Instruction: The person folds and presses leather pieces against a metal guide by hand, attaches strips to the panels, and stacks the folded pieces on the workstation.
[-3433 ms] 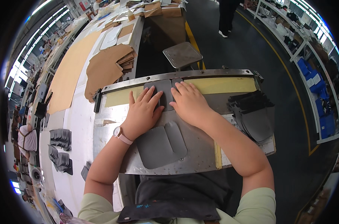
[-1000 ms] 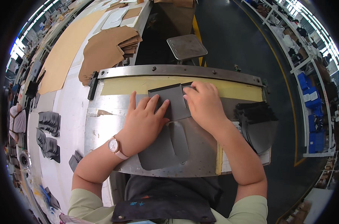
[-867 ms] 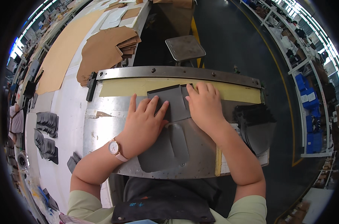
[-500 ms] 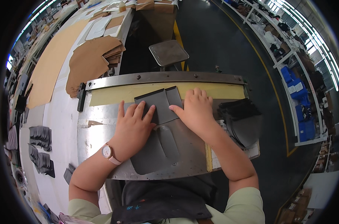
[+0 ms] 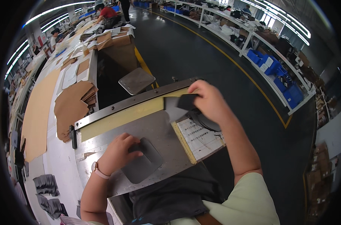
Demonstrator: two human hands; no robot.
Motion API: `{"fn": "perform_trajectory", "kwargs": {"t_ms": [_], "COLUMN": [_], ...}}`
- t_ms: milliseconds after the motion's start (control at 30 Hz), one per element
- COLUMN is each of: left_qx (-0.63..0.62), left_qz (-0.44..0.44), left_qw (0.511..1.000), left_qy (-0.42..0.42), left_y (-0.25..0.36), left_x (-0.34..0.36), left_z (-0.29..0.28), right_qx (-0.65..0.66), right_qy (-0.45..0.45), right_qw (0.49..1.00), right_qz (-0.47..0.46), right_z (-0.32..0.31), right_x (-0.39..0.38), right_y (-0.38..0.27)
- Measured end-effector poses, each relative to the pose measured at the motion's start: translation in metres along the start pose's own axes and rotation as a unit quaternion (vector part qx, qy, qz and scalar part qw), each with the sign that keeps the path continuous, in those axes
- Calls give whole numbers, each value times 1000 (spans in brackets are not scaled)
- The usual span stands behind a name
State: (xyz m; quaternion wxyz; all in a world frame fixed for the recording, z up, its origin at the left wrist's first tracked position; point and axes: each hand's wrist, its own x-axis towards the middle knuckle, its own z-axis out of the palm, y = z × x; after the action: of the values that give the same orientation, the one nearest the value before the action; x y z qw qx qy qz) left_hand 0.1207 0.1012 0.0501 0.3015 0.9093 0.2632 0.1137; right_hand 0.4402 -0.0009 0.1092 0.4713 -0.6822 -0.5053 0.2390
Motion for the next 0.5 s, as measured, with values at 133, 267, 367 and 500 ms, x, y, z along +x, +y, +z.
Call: {"fn": "perform_trajectory", "kwargs": {"t_ms": [133,267,367,500], "left_qx": [88,120,188,241], "left_qz": [81,119,127,-4], "left_qw": [993,983,963,962], "left_qy": [6,71,148,125], "left_y": [3,-2,-4,24], "left_x": [2,10,8,-3], "left_z": [2,11,11,18], "right_qx": [-37,-203,-273,-187], "right_qy": [39,92,150,180], "right_qw": [990,956,933,954], "right_qz": [130,190,180,149], "right_z": [-86,-106,-91,-78], "right_x": [-21,-45,-52,-60], "right_y": [49,106,117,123]}}
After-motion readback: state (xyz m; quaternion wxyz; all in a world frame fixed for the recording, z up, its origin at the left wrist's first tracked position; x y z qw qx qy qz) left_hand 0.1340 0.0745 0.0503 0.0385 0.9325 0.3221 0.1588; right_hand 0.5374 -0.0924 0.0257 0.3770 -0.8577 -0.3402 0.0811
